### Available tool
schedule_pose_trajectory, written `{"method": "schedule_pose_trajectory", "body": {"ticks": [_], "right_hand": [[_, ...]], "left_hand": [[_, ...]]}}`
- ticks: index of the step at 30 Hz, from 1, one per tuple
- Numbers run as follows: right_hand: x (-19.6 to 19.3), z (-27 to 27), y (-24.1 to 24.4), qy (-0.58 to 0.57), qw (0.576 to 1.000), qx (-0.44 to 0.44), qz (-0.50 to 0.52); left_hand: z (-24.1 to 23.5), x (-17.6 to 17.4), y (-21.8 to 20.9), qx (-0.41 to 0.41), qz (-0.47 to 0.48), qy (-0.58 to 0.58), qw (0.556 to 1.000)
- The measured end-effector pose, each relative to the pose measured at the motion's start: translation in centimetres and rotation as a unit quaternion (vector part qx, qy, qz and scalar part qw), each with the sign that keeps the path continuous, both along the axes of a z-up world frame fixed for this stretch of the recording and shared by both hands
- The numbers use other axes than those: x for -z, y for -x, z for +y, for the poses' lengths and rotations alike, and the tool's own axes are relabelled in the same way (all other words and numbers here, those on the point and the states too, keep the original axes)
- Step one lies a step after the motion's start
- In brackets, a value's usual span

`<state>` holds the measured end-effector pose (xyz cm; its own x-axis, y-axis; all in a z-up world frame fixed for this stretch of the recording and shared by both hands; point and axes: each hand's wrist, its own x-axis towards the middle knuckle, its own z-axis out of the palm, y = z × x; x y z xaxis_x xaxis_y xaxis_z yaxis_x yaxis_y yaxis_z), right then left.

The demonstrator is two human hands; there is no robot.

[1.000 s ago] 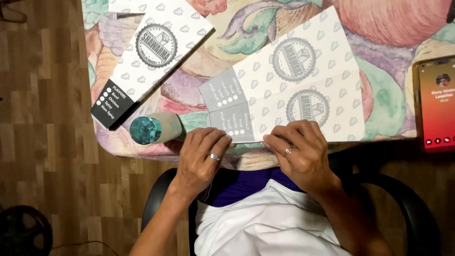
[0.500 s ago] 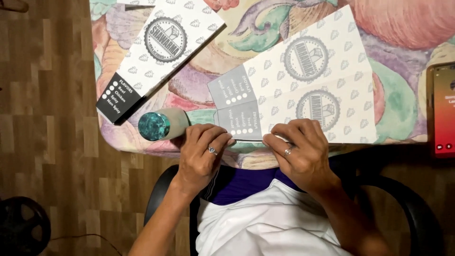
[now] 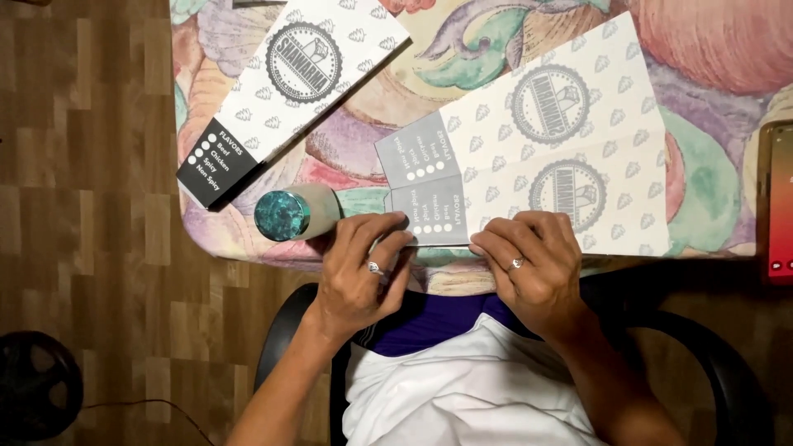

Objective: Manually assembling paper food packaging by folding, applying glue, and attaching labels.

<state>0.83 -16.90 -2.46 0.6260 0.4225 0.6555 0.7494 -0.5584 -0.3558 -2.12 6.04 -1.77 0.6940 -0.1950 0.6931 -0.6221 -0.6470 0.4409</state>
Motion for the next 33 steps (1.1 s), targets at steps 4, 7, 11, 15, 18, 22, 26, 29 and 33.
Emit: {"method": "schedule_pose_trajectory", "body": {"ticks": [4, 7, 11, 15, 18, 22, 26, 29, 33], "right_hand": [[0.0, 0.1, -0.1, -0.005, 1.000, 0.005, -0.012], [0.0, 0.2, 0.0, -0.008, 1.000, 0.009, -0.009], [-0.1, 0.4, -0.1, -0.014, 1.000, 0.013, -0.013], [-0.2, 0.4, 0.4, 0.001, 0.999, 0.042, -0.020], [-0.5, 0.3, 0.1, 0.007, 0.999, 0.042, -0.012], [-0.6, -0.1, -0.5, -0.025, 0.996, -0.006, 0.087], [-2.5, -0.1, -2.0, -0.025, 0.990, -0.022, 0.140], [-3.0, -0.2, -2.8, -0.053, 0.979, -0.059, 0.189], [-3.7, -0.2, -3.4, -0.046, 0.957, -0.074, 0.276]], "left_hand": [[0.0, 0.2, -0.5, -0.007, -0.020, -0.015, 1.000], [0.0, 0.8, -0.3, -0.009, -0.019, -0.023, 1.000], [0.2, 0.8, -0.6, -0.006, -0.017, -0.023, 1.000], [0.1, 1.1, -0.2, -0.017, -0.001, -0.014, 1.000], [-0.2, 1.1, -0.5, -0.028, 0.010, -0.017, 0.999], [-0.6, 0.6, -0.4, -0.052, 0.039, -0.035, 0.997], [-0.9, 0.0, -0.2, -0.064, 0.076, -0.028, 0.995], [-0.9, -0.1, -0.1, -0.068, 0.123, -0.019, 0.990], [-1.0, -0.9, -0.1, -0.061, 0.194, 0.014, 0.979]]}}
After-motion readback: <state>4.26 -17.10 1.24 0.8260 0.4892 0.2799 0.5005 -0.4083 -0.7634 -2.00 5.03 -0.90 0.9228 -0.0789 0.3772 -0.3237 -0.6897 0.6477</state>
